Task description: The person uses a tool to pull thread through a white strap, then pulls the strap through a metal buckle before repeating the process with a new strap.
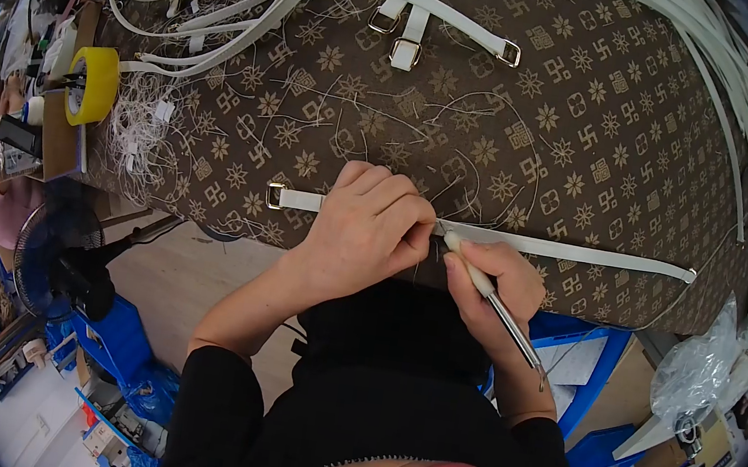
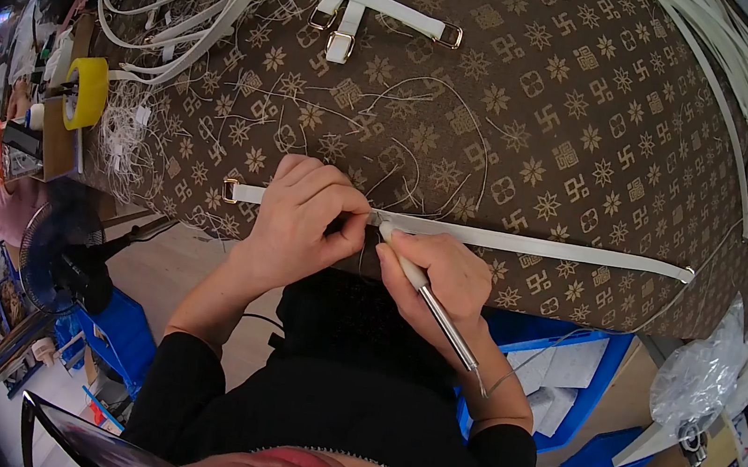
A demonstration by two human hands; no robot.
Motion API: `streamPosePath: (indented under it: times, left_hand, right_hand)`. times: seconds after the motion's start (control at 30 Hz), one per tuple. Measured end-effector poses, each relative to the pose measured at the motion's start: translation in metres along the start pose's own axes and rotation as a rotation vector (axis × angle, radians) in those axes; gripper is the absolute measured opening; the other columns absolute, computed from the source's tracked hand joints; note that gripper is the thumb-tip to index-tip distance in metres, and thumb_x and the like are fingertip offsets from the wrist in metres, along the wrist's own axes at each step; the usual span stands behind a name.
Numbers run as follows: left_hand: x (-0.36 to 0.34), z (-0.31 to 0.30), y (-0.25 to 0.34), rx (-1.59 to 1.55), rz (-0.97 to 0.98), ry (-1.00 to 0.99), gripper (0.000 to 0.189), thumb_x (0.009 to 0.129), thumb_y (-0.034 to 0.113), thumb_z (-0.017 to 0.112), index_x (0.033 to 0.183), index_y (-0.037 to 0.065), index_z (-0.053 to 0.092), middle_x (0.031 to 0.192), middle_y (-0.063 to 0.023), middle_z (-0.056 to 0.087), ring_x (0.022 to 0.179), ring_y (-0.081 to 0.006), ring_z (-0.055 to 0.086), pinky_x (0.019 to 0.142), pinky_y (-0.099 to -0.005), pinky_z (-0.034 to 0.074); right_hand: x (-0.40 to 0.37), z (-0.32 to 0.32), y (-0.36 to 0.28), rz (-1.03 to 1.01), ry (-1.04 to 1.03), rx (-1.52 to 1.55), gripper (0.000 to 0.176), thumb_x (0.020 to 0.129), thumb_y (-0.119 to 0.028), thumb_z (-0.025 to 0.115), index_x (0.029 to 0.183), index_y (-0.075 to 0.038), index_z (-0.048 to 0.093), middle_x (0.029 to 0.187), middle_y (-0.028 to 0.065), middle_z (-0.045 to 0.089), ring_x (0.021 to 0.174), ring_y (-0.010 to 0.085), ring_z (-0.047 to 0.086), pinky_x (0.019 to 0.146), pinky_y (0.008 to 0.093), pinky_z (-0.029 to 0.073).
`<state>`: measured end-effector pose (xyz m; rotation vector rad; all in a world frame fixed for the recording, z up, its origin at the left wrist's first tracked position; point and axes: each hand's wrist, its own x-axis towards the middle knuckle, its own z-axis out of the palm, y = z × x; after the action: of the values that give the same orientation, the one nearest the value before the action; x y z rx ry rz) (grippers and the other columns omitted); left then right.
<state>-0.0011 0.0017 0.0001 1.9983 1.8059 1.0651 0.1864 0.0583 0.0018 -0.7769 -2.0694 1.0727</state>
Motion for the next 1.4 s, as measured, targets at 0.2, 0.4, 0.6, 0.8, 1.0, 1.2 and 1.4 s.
streamPosePath:
  times: [0.2,0.4,0.6,0.8,1.0,1.2,1.4]
  left_hand:
    - [-0.001,0.001,-0.001,-0.005,0.002,0.001,0.029,0.062,-0.001,0.073,0.085,0.011,0.059,0.077,-0.0017,0.058,0.069,-0.0216,0.056,0.069,-0.0341,0.041]
    - [0.000,0.001,-0.002,0.002,0.001,-0.015,0.029,0.063,0.000,0.073,0.085,0.012,0.059,0.077,-0.0011,0.058,0.069,-0.0212,0.056,0.070,-0.0342,0.040]
    - [0.000,0.000,-0.001,-0.005,-0.002,-0.016,0.029,0.064,0.000,0.073,0.085,0.012,0.058,0.077,-0.0011,0.057,0.069,-0.0211,0.056,0.070,-0.0340,0.040]
    - [0.000,0.000,-0.001,0.020,0.009,-0.023,0.027,0.065,0.001,0.072,0.084,0.013,0.057,0.077,-0.0002,0.055,0.071,-0.0192,0.056,0.072,-0.0334,0.040]
    - [-0.001,0.000,-0.002,0.003,0.011,-0.018,0.028,0.065,0.001,0.073,0.085,0.012,0.057,0.078,-0.0004,0.056,0.071,-0.0194,0.056,0.072,-0.0334,0.040]
    - [0.000,-0.001,-0.002,-0.018,0.001,0.000,0.029,0.065,0.000,0.072,0.087,0.012,0.058,0.080,-0.0008,0.057,0.071,-0.0203,0.056,0.073,-0.0331,0.041]
    - [-0.005,-0.029,-0.009,0.140,-0.056,-0.003,0.022,0.066,0.013,0.076,0.082,0.014,0.060,0.080,0.0005,0.058,0.071,-0.0206,0.056,0.074,-0.0360,0.040]
  right_hand:
    - [0.000,0.001,0.001,-0.012,0.010,0.003,0.026,0.073,0.002,0.080,0.095,0.000,0.066,0.080,0.0125,0.070,0.065,0.0239,0.069,0.057,0.0301,0.054]
    - [0.000,0.000,0.000,-0.010,0.004,0.003,0.026,0.073,0.003,0.080,0.095,0.000,0.066,0.079,0.0124,0.069,0.065,0.0238,0.069,0.057,0.0302,0.054]
    - [0.000,0.000,0.000,-0.019,-0.001,-0.009,0.025,0.074,0.002,0.079,0.095,0.000,0.066,0.080,0.0124,0.070,0.065,0.0238,0.069,0.057,0.0301,0.054]
    - [0.000,0.000,0.000,-0.008,-0.003,-0.008,0.026,0.074,0.002,0.080,0.095,-0.001,0.066,0.081,0.0125,0.070,0.067,0.0241,0.069,0.058,0.0301,0.054]
    - [0.000,0.001,0.000,-0.013,0.000,0.005,0.026,0.073,0.003,0.080,0.095,-0.001,0.066,0.080,0.0123,0.070,0.067,0.0243,0.069,0.059,0.0303,0.055]
    - [0.000,0.000,0.000,-0.005,0.003,0.007,0.025,0.074,0.002,0.079,0.094,0.000,0.066,0.079,0.0128,0.070,0.066,0.0241,0.069,0.058,0.0301,0.054]
    - [-0.001,-0.002,0.000,0.026,0.027,0.057,0.021,0.076,0.000,0.079,0.092,-0.001,0.065,0.075,0.0122,0.069,0.061,0.0227,0.067,0.055,0.0297,0.051]
